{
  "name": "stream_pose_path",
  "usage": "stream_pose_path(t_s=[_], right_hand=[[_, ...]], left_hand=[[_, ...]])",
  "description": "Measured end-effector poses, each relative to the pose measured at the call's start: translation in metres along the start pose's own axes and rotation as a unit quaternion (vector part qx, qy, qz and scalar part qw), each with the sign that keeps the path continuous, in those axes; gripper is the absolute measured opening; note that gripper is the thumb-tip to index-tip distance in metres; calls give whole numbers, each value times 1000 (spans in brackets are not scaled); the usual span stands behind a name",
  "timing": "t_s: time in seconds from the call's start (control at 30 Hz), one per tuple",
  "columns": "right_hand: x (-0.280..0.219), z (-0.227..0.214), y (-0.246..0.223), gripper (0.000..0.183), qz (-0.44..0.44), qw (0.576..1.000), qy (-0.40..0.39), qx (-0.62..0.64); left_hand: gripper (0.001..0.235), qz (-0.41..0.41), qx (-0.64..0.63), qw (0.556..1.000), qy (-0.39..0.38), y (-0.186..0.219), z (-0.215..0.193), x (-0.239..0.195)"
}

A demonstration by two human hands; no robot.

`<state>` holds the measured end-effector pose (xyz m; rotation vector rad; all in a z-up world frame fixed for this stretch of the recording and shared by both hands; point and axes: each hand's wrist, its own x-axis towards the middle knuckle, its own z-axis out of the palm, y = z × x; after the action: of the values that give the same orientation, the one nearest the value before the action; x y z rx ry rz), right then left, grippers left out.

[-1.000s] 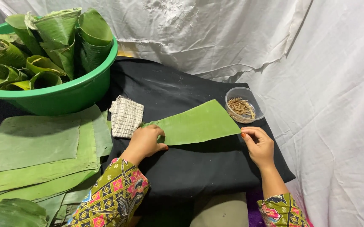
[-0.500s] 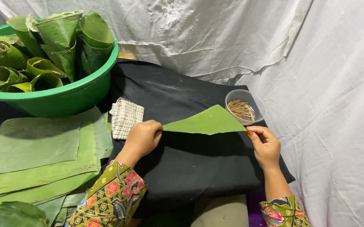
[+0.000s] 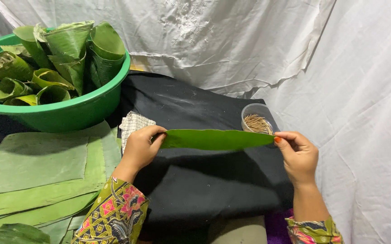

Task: Cleaning banana leaves with a cloth and folding them into cone shapes secured with toothpicks

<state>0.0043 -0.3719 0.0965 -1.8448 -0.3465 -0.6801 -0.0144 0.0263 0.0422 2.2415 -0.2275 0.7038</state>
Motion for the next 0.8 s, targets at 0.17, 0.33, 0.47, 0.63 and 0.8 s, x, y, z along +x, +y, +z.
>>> stream_pose_path(t_s=[0.17, 0.33, 0.47, 0.63, 0.8], right_hand=[[15, -1, -25, 8, 37, 998, -8, 50], [35, 25, -2, 8, 61, 996, -27, 56], [49, 51, 60, 10, 107, 993, -42, 31], [60, 88, 79, 12, 210, 976, -27, 57], [65, 110, 90, 15, 245, 968, -26, 46]], left_hand=[[14, -56, -57, 997, 6, 3, -8, 1], [12, -84, -51, 995, 3, -9, -3, 1], [14, -136, -9, 990, -43, -25, 6, -1], [17, -180, 38, 980, -75, -31, 13, 2], [19, -194, 110, 970, -100, -44, 24, 6]])
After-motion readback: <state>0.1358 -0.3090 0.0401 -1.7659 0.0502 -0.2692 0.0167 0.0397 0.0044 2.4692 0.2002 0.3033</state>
